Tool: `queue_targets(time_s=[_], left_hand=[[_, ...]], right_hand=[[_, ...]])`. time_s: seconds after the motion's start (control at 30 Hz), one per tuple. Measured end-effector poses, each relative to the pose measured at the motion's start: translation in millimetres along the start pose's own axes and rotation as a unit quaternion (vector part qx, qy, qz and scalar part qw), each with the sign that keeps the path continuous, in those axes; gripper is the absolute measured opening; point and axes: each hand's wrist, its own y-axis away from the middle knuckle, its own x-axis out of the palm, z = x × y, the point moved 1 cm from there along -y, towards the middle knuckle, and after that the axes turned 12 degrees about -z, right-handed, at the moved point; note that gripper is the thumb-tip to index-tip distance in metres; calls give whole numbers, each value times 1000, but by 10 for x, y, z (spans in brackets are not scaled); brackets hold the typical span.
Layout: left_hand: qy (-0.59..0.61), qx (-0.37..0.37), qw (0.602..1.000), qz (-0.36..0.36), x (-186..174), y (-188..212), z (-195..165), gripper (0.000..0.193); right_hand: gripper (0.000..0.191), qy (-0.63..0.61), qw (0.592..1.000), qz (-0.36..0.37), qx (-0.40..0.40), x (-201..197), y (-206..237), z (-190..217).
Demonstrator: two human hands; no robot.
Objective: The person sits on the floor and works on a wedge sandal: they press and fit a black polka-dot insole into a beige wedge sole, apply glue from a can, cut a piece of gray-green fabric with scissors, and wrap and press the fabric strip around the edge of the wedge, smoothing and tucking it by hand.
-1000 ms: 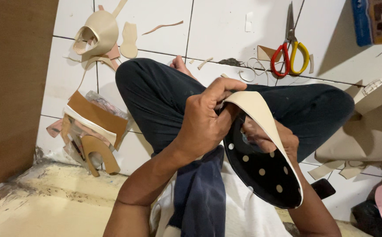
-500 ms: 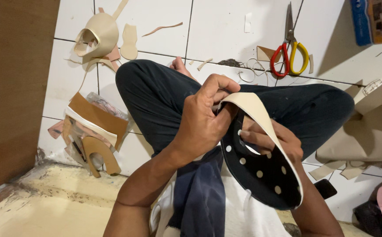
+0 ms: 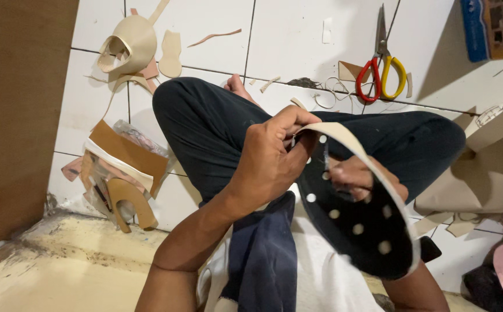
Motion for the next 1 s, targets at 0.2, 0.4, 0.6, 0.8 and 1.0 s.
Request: queue_targets(time_s=[0.2, 0.4, 0.6, 0.8, 1.0], left_hand=[[-48, 13, 999, 12, -36, 21, -54, 7], [-56, 21, 998, 24, -64, -1, -64, 5], [-132, 31, 990, 24, -64, -25, -44, 12], [-136, 27, 989, 42, -82, -24, -80, 14], [-120, 74, 989, 37, -98, 5, -110, 7]], right_hand=[[34, 44, 998, -30, 29, 73, -111, -5], [38, 138, 990, 5, -12, 117, -262, 154], [31, 136, 991, -1, -14, 56, -203, 70], [31, 75, 997, -21, 0, 80, -115, -85], [30, 79, 997, 8, -15, -22, -196, -122]])
